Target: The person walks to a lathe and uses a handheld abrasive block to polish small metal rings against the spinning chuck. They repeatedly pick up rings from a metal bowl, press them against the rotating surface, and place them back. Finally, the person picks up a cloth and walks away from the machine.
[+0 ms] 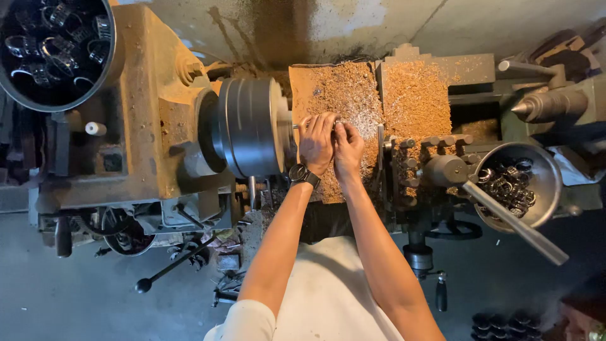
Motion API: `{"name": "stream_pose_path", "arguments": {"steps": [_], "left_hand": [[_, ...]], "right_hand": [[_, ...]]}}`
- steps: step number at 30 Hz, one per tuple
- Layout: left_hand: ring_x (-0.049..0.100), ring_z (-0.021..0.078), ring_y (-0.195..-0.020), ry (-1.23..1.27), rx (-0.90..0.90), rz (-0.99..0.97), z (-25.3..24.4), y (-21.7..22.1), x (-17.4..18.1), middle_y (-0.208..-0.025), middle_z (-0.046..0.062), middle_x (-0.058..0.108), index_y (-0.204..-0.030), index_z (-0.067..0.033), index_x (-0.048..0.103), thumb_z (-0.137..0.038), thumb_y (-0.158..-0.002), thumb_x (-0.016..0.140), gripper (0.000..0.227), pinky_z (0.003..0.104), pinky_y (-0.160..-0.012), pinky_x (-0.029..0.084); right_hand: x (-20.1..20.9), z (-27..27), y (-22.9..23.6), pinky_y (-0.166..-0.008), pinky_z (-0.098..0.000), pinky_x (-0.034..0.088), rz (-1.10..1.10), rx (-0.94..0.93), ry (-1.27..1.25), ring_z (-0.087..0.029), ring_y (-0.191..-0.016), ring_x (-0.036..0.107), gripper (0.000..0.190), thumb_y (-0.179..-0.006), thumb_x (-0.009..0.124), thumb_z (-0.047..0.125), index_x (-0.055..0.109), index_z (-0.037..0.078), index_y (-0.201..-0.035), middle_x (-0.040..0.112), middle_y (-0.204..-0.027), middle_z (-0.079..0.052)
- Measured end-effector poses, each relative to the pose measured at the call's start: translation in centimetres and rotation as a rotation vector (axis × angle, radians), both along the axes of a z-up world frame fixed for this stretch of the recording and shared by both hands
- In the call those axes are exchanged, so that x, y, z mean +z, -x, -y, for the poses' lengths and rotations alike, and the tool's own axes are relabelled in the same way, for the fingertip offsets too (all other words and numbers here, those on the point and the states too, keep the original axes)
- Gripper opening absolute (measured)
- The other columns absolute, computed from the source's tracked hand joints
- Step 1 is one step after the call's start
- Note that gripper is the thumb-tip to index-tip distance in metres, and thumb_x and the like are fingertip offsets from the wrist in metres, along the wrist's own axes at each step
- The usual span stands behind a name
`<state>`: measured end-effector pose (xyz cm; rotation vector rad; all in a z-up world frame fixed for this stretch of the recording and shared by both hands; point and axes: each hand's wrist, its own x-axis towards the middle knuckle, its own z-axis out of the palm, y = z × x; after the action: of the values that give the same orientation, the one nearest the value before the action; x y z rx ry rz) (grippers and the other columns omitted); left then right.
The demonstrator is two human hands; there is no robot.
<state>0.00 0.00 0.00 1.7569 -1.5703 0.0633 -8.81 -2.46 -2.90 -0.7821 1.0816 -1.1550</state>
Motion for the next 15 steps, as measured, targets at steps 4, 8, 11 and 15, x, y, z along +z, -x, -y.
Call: {"name": "stream_pose_path", "arguments": {"steps": [4,8,11,15], "left_hand": [[0.062,0.0228,-0.117,-0.004,-0.020,0.017,-0.1,-0.1,0.1,-0.125,0.006,0.066,-0.129,-0.0084,0.061,-0.015,-0.103,0.054,0.028,0.043,-0.110,0.036],[0.062,0.0213,-0.117,0.025,0.009,0.078,0.3,0.2,-1.5,-0.127,0.007,0.066,-0.135,-0.0076,0.061,-0.013,-0.104,0.052,0.032,0.042,-0.111,0.036],[0.063,0.0212,-0.116,0.021,0.036,0.001,0.2,0.2,-1.2,-0.124,0.005,0.067,-0.128,-0.0105,0.062,-0.017,-0.106,0.054,0.025,0.041,-0.112,0.037],[0.063,0.0224,-0.114,-0.011,-0.004,0.013,0.1,0.0,-0.4,-0.120,0.005,0.067,-0.126,-0.0105,0.063,-0.016,-0.103,0.055,0.026,0.042,-0.109,0.036]], "right_hand": [[-0.4,0.4,-0.3,-0.065,-0.0228,0.052,-0.062,-0.006,0.004,-0.011,-0.077,0.063,0.033,-0.099,0.071,0.027,0.071,-0.005,-0.108,0.072,-0.092,-0.006],[-0.1,0.3,-0.7,-0.064,-0.0232,0.054,-0.237,-0.049,-0.038,-0.011,-0.076,0.064,0.034,-0.101,0.070,0.026,0.072,-0.007,-0.105,0.072,-0.090,-0.009],[-0.6,0.0,-0.1,-0.063,-0.0236,0.052,-0.142,-0.026,-0.049,-0.012,-0.076,0.062,0.032,-0.103,0.068,0.026,0.071,-0.006,-0.107,0.071,-0.091,-0.009],[-0.1,0.0,0.1,-0.066,-0.0253,0.056,0.016,0.039,-0.001,-0.014,-0.080,0.065,0.031,-0.102,0.068,0.027,0.070,-0.003,-0.108,0.071,-0.095,-0.008]]}}
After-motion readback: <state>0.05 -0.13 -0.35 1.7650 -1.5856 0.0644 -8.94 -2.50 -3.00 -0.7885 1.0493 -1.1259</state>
